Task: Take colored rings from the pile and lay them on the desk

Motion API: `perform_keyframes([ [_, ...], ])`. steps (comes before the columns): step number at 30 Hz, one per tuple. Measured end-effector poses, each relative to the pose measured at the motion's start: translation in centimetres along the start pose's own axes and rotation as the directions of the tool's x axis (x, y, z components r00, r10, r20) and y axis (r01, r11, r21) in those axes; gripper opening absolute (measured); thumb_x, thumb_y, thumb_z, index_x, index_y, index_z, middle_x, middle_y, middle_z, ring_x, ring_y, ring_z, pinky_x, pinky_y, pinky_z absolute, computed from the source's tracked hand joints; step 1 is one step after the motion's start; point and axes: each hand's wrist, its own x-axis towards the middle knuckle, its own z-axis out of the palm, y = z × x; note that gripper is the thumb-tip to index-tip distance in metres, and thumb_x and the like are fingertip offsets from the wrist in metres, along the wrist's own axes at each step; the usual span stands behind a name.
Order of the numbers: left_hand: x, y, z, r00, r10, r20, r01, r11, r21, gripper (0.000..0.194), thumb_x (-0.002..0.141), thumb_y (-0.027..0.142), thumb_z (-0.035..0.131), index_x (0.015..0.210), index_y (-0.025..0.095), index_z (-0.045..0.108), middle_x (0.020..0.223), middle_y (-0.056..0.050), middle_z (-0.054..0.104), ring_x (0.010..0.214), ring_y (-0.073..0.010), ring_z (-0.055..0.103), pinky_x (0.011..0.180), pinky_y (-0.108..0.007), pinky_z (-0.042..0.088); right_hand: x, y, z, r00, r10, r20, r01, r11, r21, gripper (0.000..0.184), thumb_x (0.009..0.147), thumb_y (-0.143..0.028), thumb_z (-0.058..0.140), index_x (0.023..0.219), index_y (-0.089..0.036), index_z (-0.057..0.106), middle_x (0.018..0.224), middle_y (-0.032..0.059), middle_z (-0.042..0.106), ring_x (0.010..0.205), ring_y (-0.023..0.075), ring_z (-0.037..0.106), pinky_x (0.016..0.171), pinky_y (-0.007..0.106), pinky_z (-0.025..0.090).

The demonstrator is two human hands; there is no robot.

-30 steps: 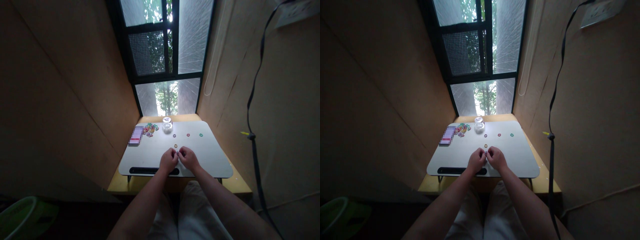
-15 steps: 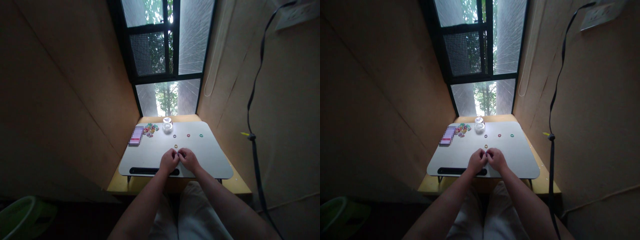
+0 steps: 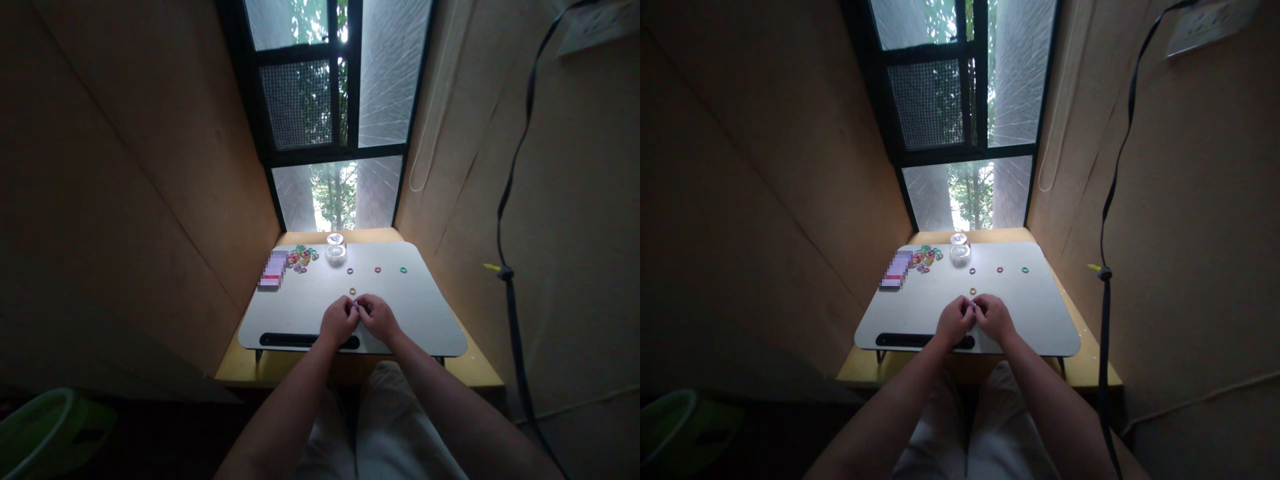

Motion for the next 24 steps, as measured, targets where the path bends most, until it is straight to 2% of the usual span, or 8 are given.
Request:
perform_keyframes([
  [6, 0.05, 0.08, 0.0, 1.0, 0.004, 0.011, -0.004, 1.0, 0.015, 0.012, 0.081, 0.027, 0.047, 0.076, 0.019, 0.055, 0.067, 0.002, 0.057, 0.061, -0.0106, 0.048, 0.057, -0.022, 0.032, 0.07, -0.03, -0.08, 1.0, -0.025, 0.011, 0.025, 0.999, -0.032, 0.014, 0.075, -0.015, 0.051, 0.08, -0.02, 0.063, 0.079, 0.0031, 0.065, 0.077, 0.0175, 0.056, 0.074, 0.029, 0.042],
  [24, 0.04, 0.46, -0.28, 1.0, -0.014, 0.001, 0.014, 1.0, 0.007, 0.013, 0.083, 0.026, 0.045, 0.082, 0.019, 0.056, 0.072, 0.001, 0.06, 0.065, -0.0119, 0.052, 0.061, -0.023, 0.037, 0.05, -0.55, -0.38, 1.0, 0.015, 0.0, -0.015, 0.996, -0.084, 0.008, 0.075, -0.021, 0.052, 0.069, -0.019, 0.055, 0.064, 0.0002, 0.055, 0.062, 0.0138, 0.048, 0.061, 0.025, 0.037],
])
